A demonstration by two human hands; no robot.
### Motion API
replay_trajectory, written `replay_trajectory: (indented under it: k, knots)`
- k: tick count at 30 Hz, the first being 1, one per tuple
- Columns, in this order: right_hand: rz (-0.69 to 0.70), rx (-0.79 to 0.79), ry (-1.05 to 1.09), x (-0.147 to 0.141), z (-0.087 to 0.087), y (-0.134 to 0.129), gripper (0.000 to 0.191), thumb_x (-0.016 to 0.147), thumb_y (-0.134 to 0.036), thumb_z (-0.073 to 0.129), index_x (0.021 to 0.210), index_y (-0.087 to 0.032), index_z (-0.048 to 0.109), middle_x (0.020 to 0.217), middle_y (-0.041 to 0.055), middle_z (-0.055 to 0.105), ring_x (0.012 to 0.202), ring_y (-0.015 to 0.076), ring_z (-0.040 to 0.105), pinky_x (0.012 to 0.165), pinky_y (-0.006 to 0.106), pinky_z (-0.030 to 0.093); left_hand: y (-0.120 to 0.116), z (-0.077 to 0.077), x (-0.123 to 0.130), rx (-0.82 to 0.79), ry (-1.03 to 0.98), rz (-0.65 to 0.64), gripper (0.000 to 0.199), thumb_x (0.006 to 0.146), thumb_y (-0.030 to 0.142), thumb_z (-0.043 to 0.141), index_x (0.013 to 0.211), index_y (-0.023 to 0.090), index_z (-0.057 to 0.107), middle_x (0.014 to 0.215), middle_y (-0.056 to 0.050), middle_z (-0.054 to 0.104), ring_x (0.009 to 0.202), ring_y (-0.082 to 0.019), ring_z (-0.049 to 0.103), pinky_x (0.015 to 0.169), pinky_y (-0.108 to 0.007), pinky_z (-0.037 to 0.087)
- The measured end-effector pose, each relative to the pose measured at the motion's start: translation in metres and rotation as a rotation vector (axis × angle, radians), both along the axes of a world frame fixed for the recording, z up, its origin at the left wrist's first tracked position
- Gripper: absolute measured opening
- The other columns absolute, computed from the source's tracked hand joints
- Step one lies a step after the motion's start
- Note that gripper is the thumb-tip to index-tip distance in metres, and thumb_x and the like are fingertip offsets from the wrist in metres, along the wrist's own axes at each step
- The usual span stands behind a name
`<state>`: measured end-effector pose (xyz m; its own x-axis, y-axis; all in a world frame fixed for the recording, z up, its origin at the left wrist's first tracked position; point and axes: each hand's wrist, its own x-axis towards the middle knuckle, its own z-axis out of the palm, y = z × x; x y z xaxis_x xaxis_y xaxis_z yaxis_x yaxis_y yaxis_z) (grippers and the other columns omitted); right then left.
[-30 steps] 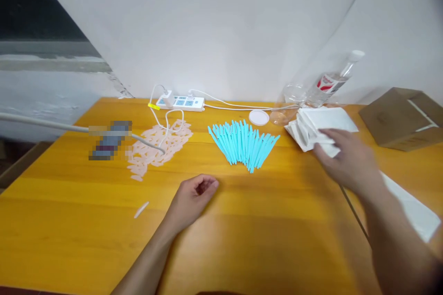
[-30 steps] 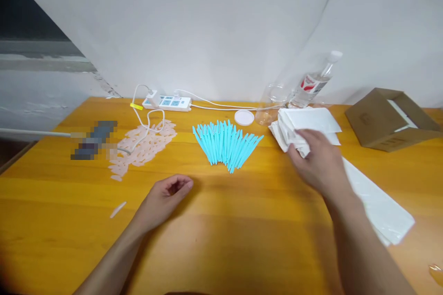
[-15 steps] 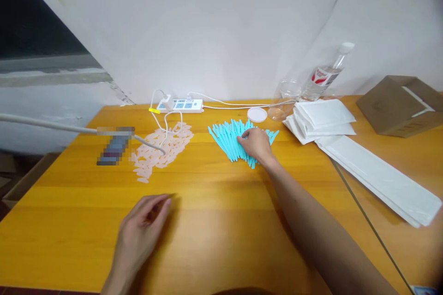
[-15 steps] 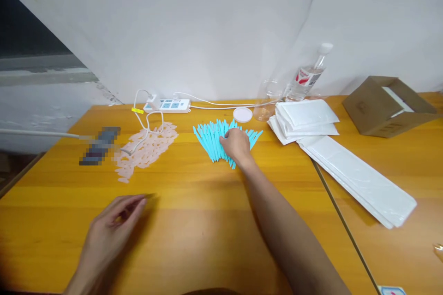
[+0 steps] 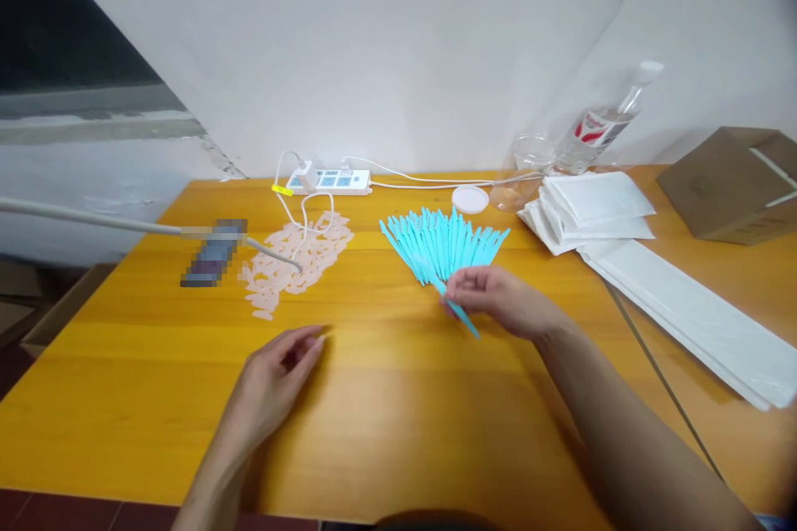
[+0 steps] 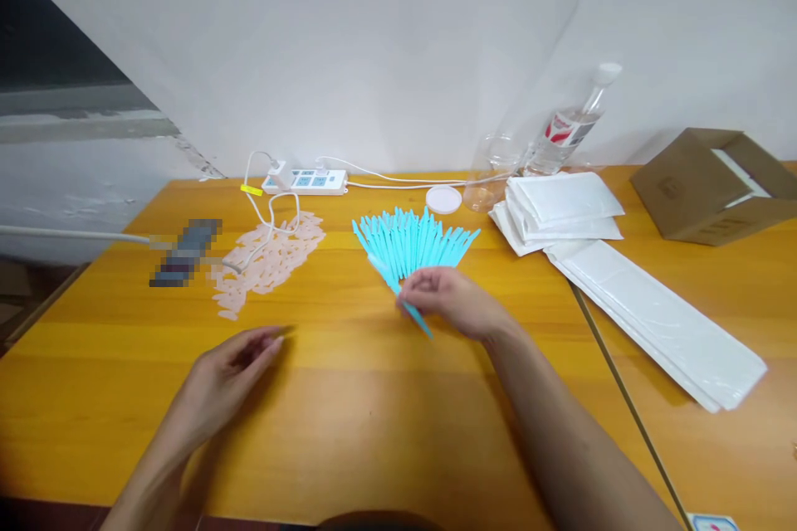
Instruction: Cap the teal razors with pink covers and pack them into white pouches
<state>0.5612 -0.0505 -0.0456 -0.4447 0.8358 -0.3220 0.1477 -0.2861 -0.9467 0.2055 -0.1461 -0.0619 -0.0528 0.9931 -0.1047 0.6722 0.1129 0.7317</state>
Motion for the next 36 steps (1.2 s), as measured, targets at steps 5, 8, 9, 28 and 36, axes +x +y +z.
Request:
replay_trajectory:
  k: [5,8,9,28,36]
  knots:
    - [0.149,-0.215,0.071,0.002,-0.024,-0.044,0.039,0.083,-0.054,0.072,0.091,-0.017,0.06,0.079,0.0002,0.066,0.059,0.0107,0.06,0.054,0.024,0.045,0.05,-0.004,0.07,-0.166,-0.665,0.02,0.035,0.081,0.046,0.077,0.095,0.015,0.068,0.076,-0.003,0.074,0.068,-0.014,0.067,0.067,-0.024,0.055]
    - [0.102,-0.145,0.032,0.005,-0.031,-0.041,0.038,0.087,-0.054,0.068,0.091,-0.017,0.061,0.076,-0.0032,0.06,0.051,0.0055,0.047,0.046,0.02,0.034,0.068,-0.013,0.093,-0.2,-0.82,0.101,0.037,0.074,0.042,0.085,0.091,0.013,0.069,0.079,-0.005,0.076,0.071,-0.014,0.07,0.069,-0.024,0.057]
    - [0.088,-0.127,0.02,0.006,-0.031,-0.038,0.038,0.087,-0.054,0.068,0.091,-0.017,0.062,0.074,-0.0042,0.057,0.05,0.0047,0.042,0.045,0.02,0.031,0.069,-0.017,0.097,-0.195,-0.822,0.135,0.038,0.073,0.042,0.086,0.091,0.013,0.07,0.079,-0.006,0.077,0.071,-0.014,0.071,0.069,-0.024,0.057]
    - [0.005,-0.124,-0.008,0.02,-0.033,-0.031,0.04,0.087,-0.059,0.066,0.094,-0.019,0.064,0.066,-0.0057,0.049,0.051,0.0065,0.034,0.045,0.023,0.023,0.048,-0.024,0.097,-0.152,-0.646,0.085,0.03,0.078,0.041,0.082,0.085,0.013,0.074,0.079,-0.008,0.078,0.067,-0.015,0.07,0.067,-0.025,0.057]
    - [0.006,0.094,-0.145,0.009,-0.036,-0.04,0.034,0.091,-0.053,0.062,0.087,-0.02,0.071,0.071,-0.0004,0.061,0.06,0.0116,0.049,0.055,0.025,0.035,0.038,-0.023,0.116,-0.112,-0.419,-0.143,0.023,0.087,0.04,0.073,0.085,0.017,0.076,0.072,-0.005,0.074,0.059,-0.013,0.062,0.056,-0.023,0.048]
